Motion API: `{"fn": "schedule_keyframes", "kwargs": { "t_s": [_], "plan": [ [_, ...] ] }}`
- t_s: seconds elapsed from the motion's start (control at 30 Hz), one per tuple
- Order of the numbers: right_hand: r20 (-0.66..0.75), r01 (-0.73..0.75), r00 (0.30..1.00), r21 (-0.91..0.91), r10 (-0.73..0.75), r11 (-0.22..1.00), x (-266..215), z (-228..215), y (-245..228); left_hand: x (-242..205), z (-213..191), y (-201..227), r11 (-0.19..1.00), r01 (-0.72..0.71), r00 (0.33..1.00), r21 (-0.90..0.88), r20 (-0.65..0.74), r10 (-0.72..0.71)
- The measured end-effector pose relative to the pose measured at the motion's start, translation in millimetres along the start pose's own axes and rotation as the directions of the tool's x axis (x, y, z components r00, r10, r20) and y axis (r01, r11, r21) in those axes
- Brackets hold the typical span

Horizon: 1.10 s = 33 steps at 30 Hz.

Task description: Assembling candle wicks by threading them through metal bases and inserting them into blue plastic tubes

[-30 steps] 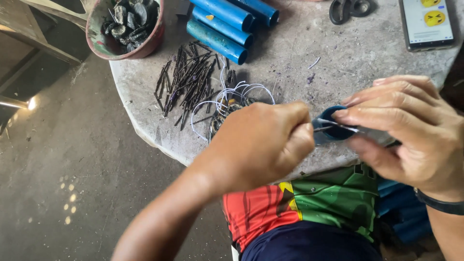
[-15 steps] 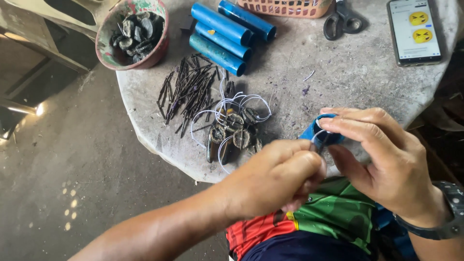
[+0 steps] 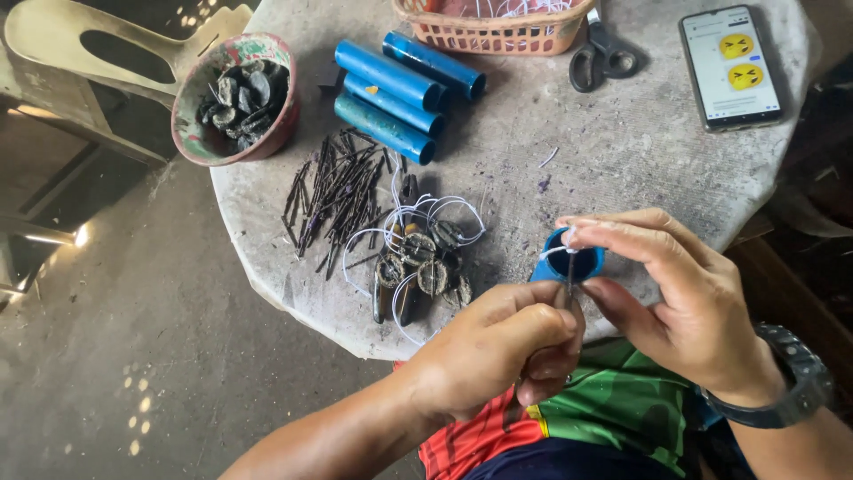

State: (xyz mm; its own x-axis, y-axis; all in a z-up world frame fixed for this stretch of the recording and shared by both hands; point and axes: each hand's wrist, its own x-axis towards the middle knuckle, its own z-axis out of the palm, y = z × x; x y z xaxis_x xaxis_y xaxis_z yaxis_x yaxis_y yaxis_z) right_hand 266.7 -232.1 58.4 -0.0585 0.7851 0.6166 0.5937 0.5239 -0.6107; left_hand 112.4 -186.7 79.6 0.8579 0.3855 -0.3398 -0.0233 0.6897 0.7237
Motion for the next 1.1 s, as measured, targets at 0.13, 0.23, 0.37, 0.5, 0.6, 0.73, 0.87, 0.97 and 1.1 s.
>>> {"fn": "schedule_keyframes", "kwargs": {
  "t_s": [0.13, 0.23, 0.37, 0.5, 0.6, 0.73, 0.87, 0.97, 1.1],
  "plan": [
    [-0.018, 0.014, 1.000, -0.004, -0.014, 1.000, -2.3, 0.8, 5.0, 3.0, -4.3, -1.2, 0.998, -0.053, 0.997, 0.034, 0.052, 0.051],
    [0.016, 0.008, 1.000, -0.037, -0.007, 0.999, -3.6, 0.6, 8.9, 4.0, -6.3, -0.7, 0.994, -0.046, 0.998, 0.099, 0.040, 0.043],
    [0.031, 0.042, 0.999, -0.063, -0.040, 0.997, -1.9, 0.7, 13.6, 5.3, -4.2, 5.0, 0.984, -0.042, 0.998, 0.174, 0.062, 0.032],
    [0.041, 0.050, 0.998, -0.044, -0.048, 0.998, 1.6, 0.7, 14.0, 4.8, -4.6, 11.7, 0.944, -0.037, 0.997, 0.329, 0.072, 0.014],
    [0.047, -0.007, 0.999, 0.032, 0.006, 0.999, -0.9, 1.1, 15.3, 1.8, -5.8, 18.0, 0.857, -0.046, 0.997, 0.514, 0.070, 0.011],
    [0.050, -0.049, 0.998, 0.101, 0.045, 0.994, 2.9, 0.6, 10.7, 0.8, -7.7, 18.1, 0.815, -0.072, 0.995, 0.575, 0.095, 0.022],
    [0.100, -0.137, 0.988, 0.200, 0.118, 0.970, 5.7, -1.0, 10.0, 1.9, -6.5, 13.1, 0.802, -0.044, 0.999, 0.595, 0.018, 0.041],
    [0.165, -0.254, 0.963, 0.286, 0.214, 0.924, 5.0, -3.1, 12.2, 4.1, -8.1, 4.8, 0.820, -0.067, 0.997, 0.569, 0.001, 0.082],
    [0.181, -0.297, 0.951, 0.297, 0.251, 0.908, 4.2, -3.4, 12.8, 5.7, -3.1, -9.9, 0.860, -0.145, 0.978, 0.490, -0.064, 0.201]
  ]
}}
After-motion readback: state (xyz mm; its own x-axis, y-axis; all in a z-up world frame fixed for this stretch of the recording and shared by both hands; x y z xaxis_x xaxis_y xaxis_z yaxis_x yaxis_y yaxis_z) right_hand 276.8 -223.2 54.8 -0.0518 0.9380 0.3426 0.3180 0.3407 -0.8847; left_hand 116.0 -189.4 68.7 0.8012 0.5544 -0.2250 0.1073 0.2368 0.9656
